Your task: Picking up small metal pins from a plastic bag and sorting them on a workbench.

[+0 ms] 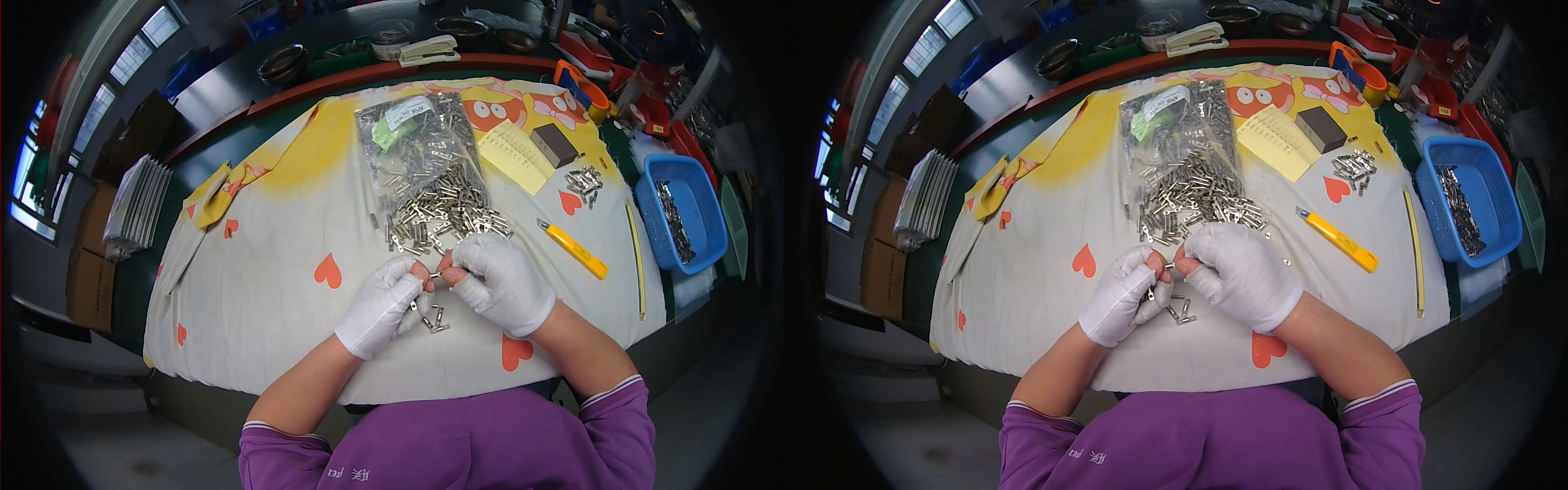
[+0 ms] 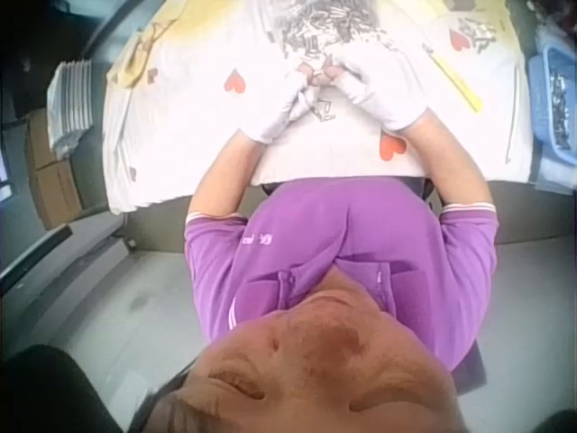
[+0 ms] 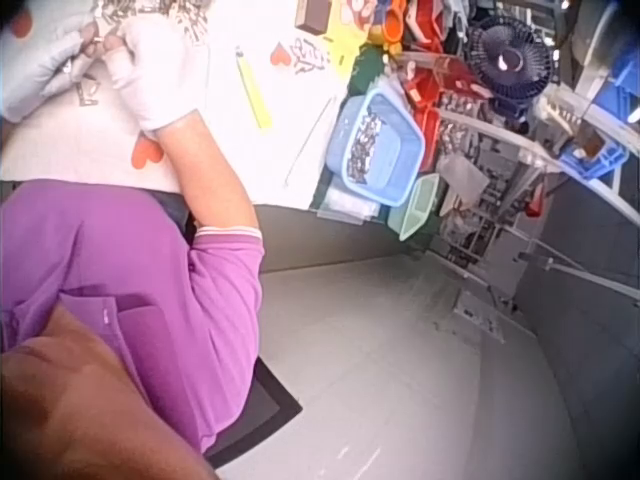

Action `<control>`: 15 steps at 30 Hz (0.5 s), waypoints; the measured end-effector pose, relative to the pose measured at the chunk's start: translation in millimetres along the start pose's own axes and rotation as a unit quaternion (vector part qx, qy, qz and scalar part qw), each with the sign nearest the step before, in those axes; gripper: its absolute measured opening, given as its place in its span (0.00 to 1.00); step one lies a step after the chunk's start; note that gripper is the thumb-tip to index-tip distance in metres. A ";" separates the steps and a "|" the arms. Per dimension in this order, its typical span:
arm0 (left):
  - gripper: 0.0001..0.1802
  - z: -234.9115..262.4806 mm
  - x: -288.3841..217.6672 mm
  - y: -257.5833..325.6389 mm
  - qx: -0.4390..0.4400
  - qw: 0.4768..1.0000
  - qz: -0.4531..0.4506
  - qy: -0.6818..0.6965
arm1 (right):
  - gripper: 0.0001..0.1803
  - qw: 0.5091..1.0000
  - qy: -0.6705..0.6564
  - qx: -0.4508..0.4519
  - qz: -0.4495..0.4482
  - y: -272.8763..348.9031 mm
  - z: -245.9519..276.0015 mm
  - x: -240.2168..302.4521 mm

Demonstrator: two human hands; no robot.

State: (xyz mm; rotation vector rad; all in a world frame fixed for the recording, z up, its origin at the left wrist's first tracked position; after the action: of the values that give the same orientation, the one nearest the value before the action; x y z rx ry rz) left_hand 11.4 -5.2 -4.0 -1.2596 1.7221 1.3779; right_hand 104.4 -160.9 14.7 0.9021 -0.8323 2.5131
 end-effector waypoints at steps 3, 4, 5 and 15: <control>0.13 -0.1 -2.1 0.9 0.003 1.000 0.002 -0.004 | 0.04 1.000 -0.002 0.002 0.001 -1.7 1.3 3.2; 0.13 -0.7 -1.8 0.6 0.003 1.000 0.004 -0.003 | 0.04 1.000 -0.003 0.002 0.000 -2.1 0.9 2.8; 0.14 -2.0 -1.1 0.0 0.017 0.999 0.018 0.024 | 0.04 1.000 -0.015 0.013 0.020 -3.0 -0.2 1.8; 0.12 13.5 0.8 -5.4 0.022 0.972 -0.032 0.230 | 0.05 0.993 0.060 0.096 0.028 -3.3 -8.3 -0.2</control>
State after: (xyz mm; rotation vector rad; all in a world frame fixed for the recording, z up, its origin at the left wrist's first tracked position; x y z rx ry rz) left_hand 14.7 7.3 -10.7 -1.6900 1.9771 1.0564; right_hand 102.3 -153.1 10.7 0.7865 -0.5930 2.7009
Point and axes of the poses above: each hand's wrist, its own y-axis away from the middle knuckle, its own z-axis out of the back of the hand, x = y × z, the point moved 1 cm from there along -y, towards the middle knuckle, and after that the axes turned 2 degrees about z, right-handed, at the moved point
